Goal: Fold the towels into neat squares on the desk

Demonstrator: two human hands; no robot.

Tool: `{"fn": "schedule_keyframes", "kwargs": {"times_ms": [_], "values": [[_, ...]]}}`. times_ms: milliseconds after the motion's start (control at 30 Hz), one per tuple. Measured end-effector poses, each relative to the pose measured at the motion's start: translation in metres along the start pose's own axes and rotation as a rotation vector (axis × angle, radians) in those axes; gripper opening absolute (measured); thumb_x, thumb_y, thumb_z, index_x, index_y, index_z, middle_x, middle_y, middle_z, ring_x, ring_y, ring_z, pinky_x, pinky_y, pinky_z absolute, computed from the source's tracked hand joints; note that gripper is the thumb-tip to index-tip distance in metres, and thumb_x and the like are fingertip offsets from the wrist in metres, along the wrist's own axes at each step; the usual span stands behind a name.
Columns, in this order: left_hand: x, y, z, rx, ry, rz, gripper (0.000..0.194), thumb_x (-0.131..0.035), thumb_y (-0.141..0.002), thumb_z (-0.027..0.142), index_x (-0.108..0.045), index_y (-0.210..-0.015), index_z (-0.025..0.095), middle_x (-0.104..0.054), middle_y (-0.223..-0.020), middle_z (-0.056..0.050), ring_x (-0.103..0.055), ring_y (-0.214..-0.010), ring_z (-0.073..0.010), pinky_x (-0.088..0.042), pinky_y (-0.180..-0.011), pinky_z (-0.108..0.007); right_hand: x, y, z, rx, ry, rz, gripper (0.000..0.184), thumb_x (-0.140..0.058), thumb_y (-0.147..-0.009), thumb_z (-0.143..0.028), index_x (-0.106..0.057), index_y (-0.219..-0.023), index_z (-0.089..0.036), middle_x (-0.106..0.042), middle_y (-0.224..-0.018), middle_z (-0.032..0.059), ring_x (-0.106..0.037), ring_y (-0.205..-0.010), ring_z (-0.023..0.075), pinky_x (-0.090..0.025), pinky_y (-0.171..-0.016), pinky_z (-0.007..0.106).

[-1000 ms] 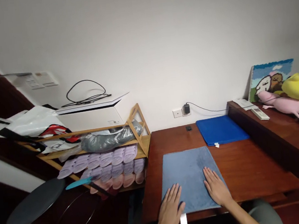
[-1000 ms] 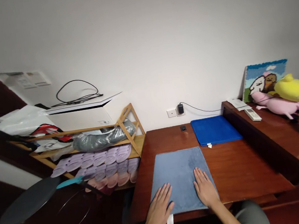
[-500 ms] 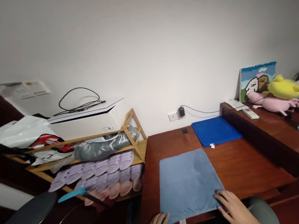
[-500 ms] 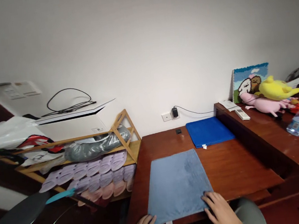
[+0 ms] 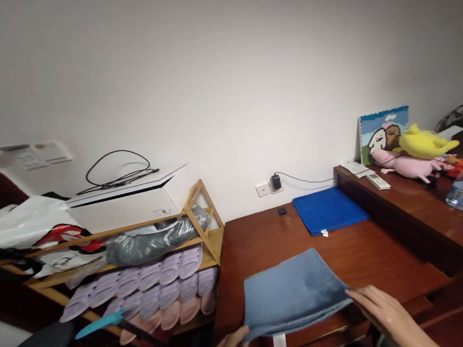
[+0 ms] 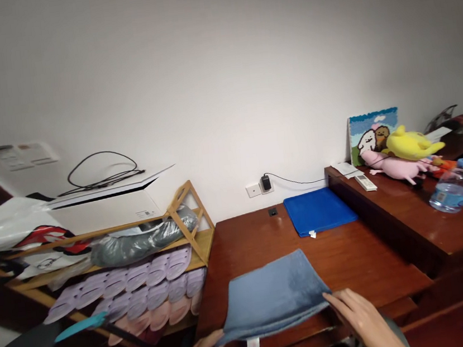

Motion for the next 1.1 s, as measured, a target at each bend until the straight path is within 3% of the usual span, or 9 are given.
{"fn": "schedule_keyframes", "kwargs": {"times_ms": [133, 233, 367, 500, 667, 767, 900, 1000, 1100], "values": [[0.049, -0.060, 0.024, 0.082, 0.198, 0.023, 0.028, -0.059, -0.100, 0.051, -0.079, -0.098, 0.032, -0.082, -0.091, 0.002, -0.079, -0.082, -0.0157, -0.063, -0.080, -0.020, 0.080, -0.015, -0.014, 0.166, 0.120, 0.149, 0.054, -0.040, -0.103, -0.014, -0.054, -0.152, -0.033, -0.076, -0.122, 0.0063, -0.075, -0.104, 0.0207, -0.061, -0.091, 0.030], [0.078, -0.097, 0.040, 0.148, 0.287, -0.010, 0.023, -0.069, -0.093, 0.052, -0.080, -0.094, 0.032, -0.083, -0.088, 0.003, -0.079, -0.080, -0.0164, -0.063, -0.078, -0.020, 0.134, -0.019, -0.023, 0.167, 0.125, 0.197, 0.056, -0.040, -0.102, -0.011, -0.053, -0.152, -0.032, -0.074, -0.128, 0.0052, -0.075, -0.107, 0.0181, -0.060, -0.087, 0.023], [0.085, -0.137, 0.056, 0.245, 0.428, -0.160, 0.024, -0.072, -0.088, 0.051, -0.081, -0.093, 0.029, -0.084, -0.091, 0.000, -0.079, -0.082, -0.0193, -0.064, -0.077, -0.024, 0.185, -0.026, -0.023, 0.091, 0.016, 0.260, 0.042, -0.048, -0.103, -0.021, -0.064, -0.141, -0.032, -0.075, -0.124, 0.0053, -0.075, -0.105, 0.0202, -0.061, -0.086, 0.023], [0.051, -0.180, 0.064, 0.303, 0.620, -0.338, 0.033, -0.070, -0.087, 0.053, -0.078, -0.094, 0.023, -0.083, -0.091, -0.004, -0.077, -0.084, -0.0211, -0.062, -0.077, -0.028, 0.203, -0.046, 0.004, -0.038, -0.083, 0.251, 0.026, -0.058, -0.101, -0.036, -0.075, -0.119, -0.028, -0.078, -0.114, 0.0060, -0.075, -0.100, 0.0220, -0.061, -0.090, 0.028], [-0.020, -0.268, 0.062, 0.237, 0.775, -0.416, 0.038, -0.075, -0.082, 0.055, -0.075, -0.092, 0.018, -0.081, -0.089, -0.007, -0.075, -0.083, -0.0221, -0.060, -0.077, -0.032, 0.205, -0.098, 0.083, -0.159, -0.115, 0.220, 0.031, -0.059, -0.097, -0.047, -0.076, -0.109, -0.024, -0.078, -0.110, 0.0084, -0.074, -0.098, 0.0236, -0.060, -0.090, 0.034], [-0.054, -0.342, 0.058, 0.183, 0.768, -0.299, 0.040, -0.077, -0.080, 0.055, -0.075, -0.093, 0.018, -0.081, -0.094, -0.009, -0.075, -0.088, -0.0238, -0.060, -0.082, -0.035, 0.219, -0.151, 0.137, -0.185, -0.081, 0.325, 0.028, -0.060, -0.093, -0.044, -0.077, -0.100, -0.023, -0.079, -0.100, 0.0082, -0.074, -0.089, 0.0239, -0.060, -0.086, 0.036], [-0.079, -0.429, 0.058, 0.118, 0.656, 0.006, 0.033, -0.072, -0.086, 0.051, -0.076, -0.095, 0.019, -0.081, -0.099, -0.009, -0.075, -0.091, -0.0233, -0.059, -0.084, -0.035, 0.246, -0.225, 0.195, -0.251, -0.016, 0.541, 0.023, -0.060, -0.090, -0.034, -0.076, -0.096, -0.020, -0.078, -0.098, 0.0098, -0.072, -0.085, 0.0239, -0.058, -0.085, 0.039], [-0.098, -0.456, 0.058, 0.109, 0.602, 0.097, 0.026, -0.069, -0.090, 0.044, -0.076, -0.099, 0.020, -0.080, -0.096, -0.007, -0.073, -0.086, -0.0214, -0.058, -0.082, -0.034, 0.249, -0.256, 0.224, -0.279, 0.008, 0.651, 0.023, -0.059, -0.089, -0.031, -0.075, -0.100, -0.018, -0.078, -0.101, 0.0109, -0.071, -0.089, 0.0247, -0.057, -0.089, 0.041], [-0.129, -0.448, 0.056, 0.069, 0.551, 0.139, 0.021, -0.067, -0.093, 0.040, -0.075, -0.099, 0.022, -0.078, -0.098, -0.006, -0.071, -0.091, -0.0218, -0.057, -0.085, -0.035, 0.226, -0.256, 0.252, -0.317, 0.021, 0.720, 0.026, -0.055, -0.088, -0.030, -0.074, -0.102, -0.018, -0.077, -0.104, 0.0119, -0.070, -0.095, 0.0259, -0.055, -0.093, 0.042]]}}
Point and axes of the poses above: each hand's wrist, its own y-axis away from the middle knuckle, its own x-axis out of the back of the hand, z = x × y, the point moved 4 cm from there along -y, towards the middle knuckle
